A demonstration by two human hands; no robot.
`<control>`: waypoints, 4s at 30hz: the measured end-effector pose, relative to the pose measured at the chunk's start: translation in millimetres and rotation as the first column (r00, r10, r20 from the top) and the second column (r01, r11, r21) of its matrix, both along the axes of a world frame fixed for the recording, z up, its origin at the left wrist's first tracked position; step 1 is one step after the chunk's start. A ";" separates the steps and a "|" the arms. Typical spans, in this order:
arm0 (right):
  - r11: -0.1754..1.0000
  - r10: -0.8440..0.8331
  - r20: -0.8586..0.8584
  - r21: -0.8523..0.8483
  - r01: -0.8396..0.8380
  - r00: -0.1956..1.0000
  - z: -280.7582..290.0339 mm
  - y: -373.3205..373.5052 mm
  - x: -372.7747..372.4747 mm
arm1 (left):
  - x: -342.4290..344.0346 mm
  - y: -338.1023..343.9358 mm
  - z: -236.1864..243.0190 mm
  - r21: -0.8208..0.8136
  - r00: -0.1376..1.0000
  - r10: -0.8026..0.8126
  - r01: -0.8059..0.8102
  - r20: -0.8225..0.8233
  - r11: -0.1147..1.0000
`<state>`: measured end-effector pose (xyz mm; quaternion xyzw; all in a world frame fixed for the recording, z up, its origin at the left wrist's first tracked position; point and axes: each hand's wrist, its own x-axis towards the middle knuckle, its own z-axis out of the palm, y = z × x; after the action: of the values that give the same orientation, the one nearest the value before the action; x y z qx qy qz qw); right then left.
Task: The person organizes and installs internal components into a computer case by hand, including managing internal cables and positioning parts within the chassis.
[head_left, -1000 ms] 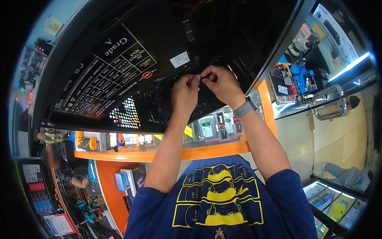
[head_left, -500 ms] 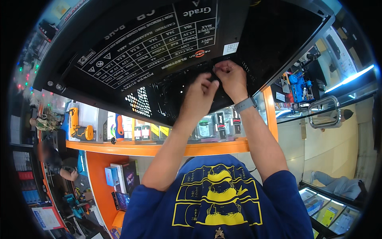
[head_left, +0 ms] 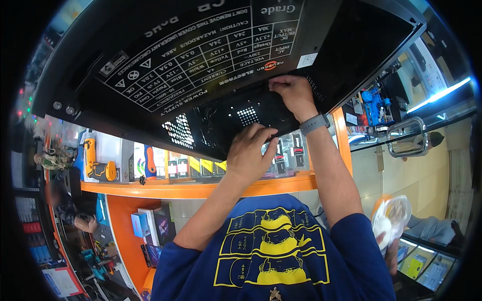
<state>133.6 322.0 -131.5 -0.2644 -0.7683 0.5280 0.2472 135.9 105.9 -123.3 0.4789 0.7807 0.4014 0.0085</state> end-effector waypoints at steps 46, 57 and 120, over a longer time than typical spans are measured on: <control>0.998 -0.018 0.001 -0.053 0.018 1.000 19.5 -8.2 -0.2 | -0.3 -2.8 -0.7 -0.067 1.000 -0.028 0.028 0.003 0.997; 0.998 -0.029 -0.012 0.052 0.029 1.000 18.4 -9.9 1.4 | -1.2 -3.0 -1.0 -0.071 0.999 -0.038 0.038 0.007 0.997; 0.980 -0.139 -0.138 0.122 0.157 0.981 -4.5 -21.9 -2.3 | -0.6 1.6 -6.6 0.004 1.000 -0.004 0.004 0.002 1.000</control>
<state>131.3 300.1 -136.1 -0.2692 -0.7622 0.4719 0.3520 135.3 107.4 -129.8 0.4800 0.7790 0.4035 0.0089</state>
